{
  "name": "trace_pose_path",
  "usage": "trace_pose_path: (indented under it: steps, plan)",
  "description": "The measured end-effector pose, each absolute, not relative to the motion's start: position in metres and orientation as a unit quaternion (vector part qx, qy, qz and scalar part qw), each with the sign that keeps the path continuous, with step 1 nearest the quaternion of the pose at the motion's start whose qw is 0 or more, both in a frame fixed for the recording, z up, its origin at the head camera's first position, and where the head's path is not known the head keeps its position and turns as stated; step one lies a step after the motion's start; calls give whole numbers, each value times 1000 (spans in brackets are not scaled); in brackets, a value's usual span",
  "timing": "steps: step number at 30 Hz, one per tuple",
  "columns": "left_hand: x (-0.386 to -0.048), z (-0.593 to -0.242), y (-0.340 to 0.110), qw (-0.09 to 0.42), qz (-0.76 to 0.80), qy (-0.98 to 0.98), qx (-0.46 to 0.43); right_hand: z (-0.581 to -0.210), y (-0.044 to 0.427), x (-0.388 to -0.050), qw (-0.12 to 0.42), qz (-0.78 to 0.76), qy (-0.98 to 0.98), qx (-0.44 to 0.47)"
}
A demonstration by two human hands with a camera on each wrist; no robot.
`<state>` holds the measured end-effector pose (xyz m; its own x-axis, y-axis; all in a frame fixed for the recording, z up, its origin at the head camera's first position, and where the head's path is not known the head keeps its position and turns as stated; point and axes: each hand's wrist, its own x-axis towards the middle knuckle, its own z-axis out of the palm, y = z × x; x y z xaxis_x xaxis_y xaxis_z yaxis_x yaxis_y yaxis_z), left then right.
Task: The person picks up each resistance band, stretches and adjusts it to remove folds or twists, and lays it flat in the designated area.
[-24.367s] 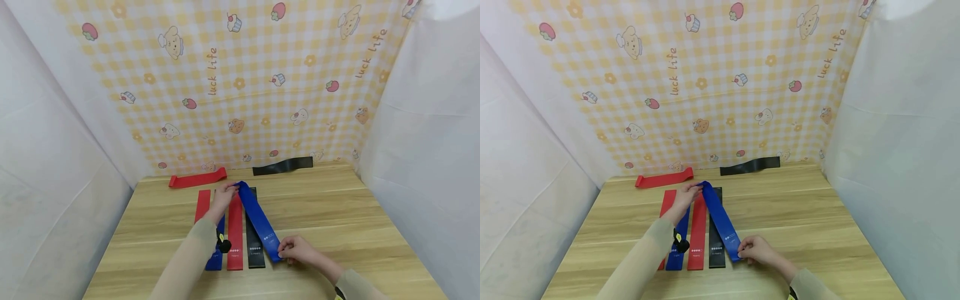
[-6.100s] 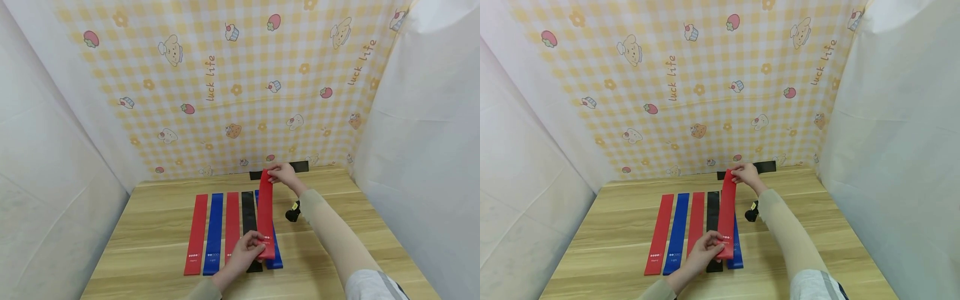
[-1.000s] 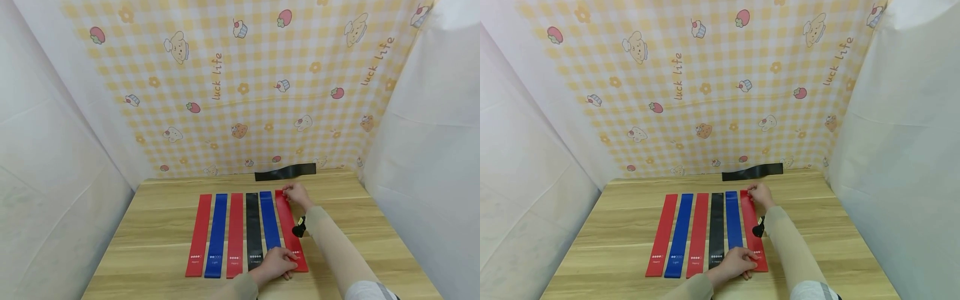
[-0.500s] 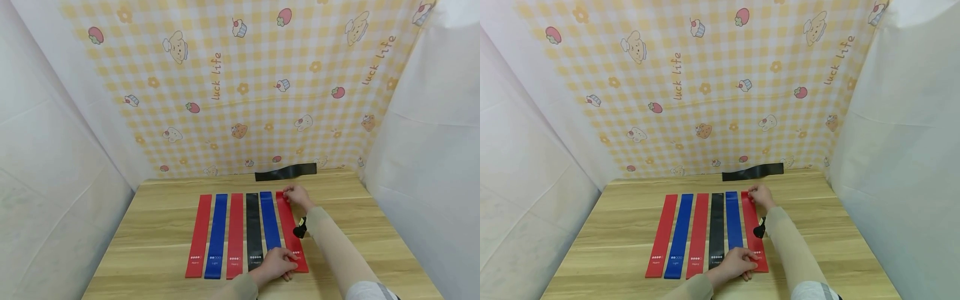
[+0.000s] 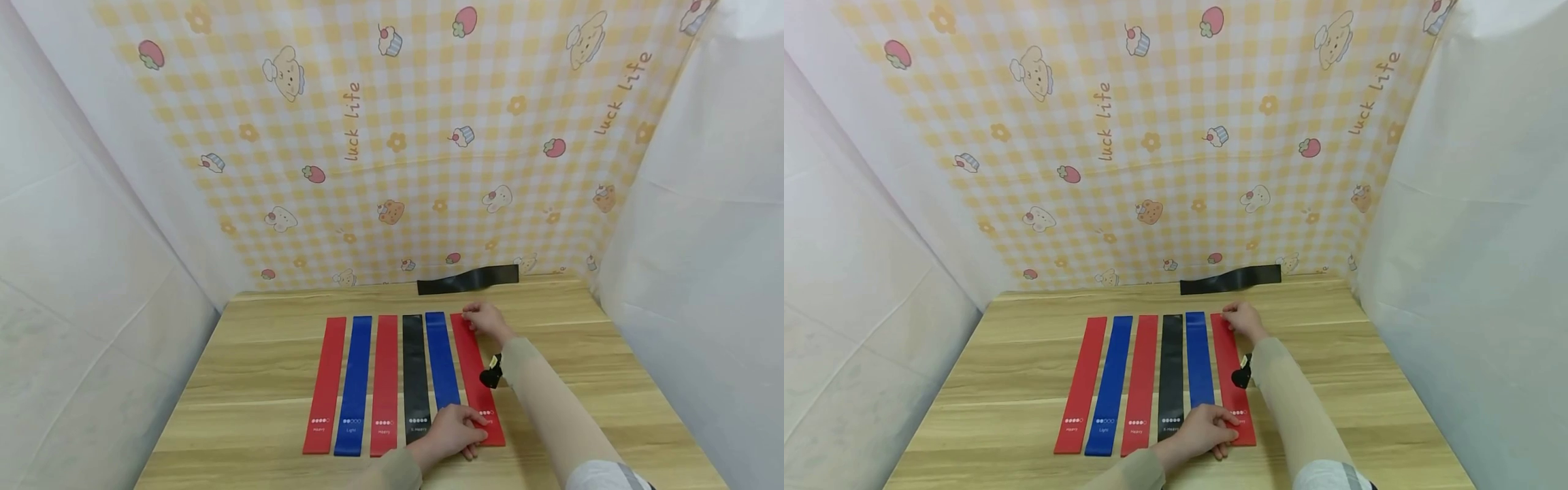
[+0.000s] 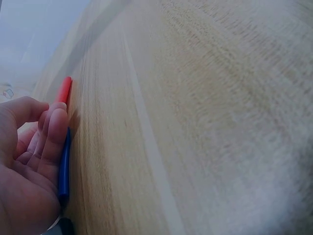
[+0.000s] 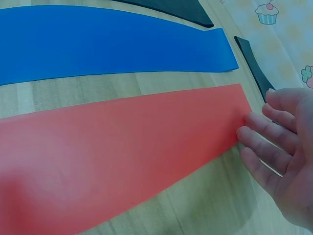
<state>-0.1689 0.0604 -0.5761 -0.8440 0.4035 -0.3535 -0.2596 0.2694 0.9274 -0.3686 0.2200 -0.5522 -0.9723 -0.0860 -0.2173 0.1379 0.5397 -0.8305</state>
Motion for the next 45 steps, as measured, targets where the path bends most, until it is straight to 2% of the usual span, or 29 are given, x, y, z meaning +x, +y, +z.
trace_pose_path:
  steps: [7,20,27,33,37,45]
  plan:
    - [-169,-574,59,272,604,748,50,-549,225,-372,132,-489,862,16]
    - [-167,-571,58,292,643,708,22,-546,238,-380,88,-575,810,75]
    - [-167,-570,58,294,636,713,18,-547,244,-385,103,-611,781,84]
    - [-169,-574,57,296,632,716,26,-533,240,-384,156,-773,603,117]
    - [-169,-575,57,298,634,713,25,-526,237,-385,169,-835,501,155]
    - [-169,-572,55,315,627,712,24,-550,241,-406,175,-855,462,159]
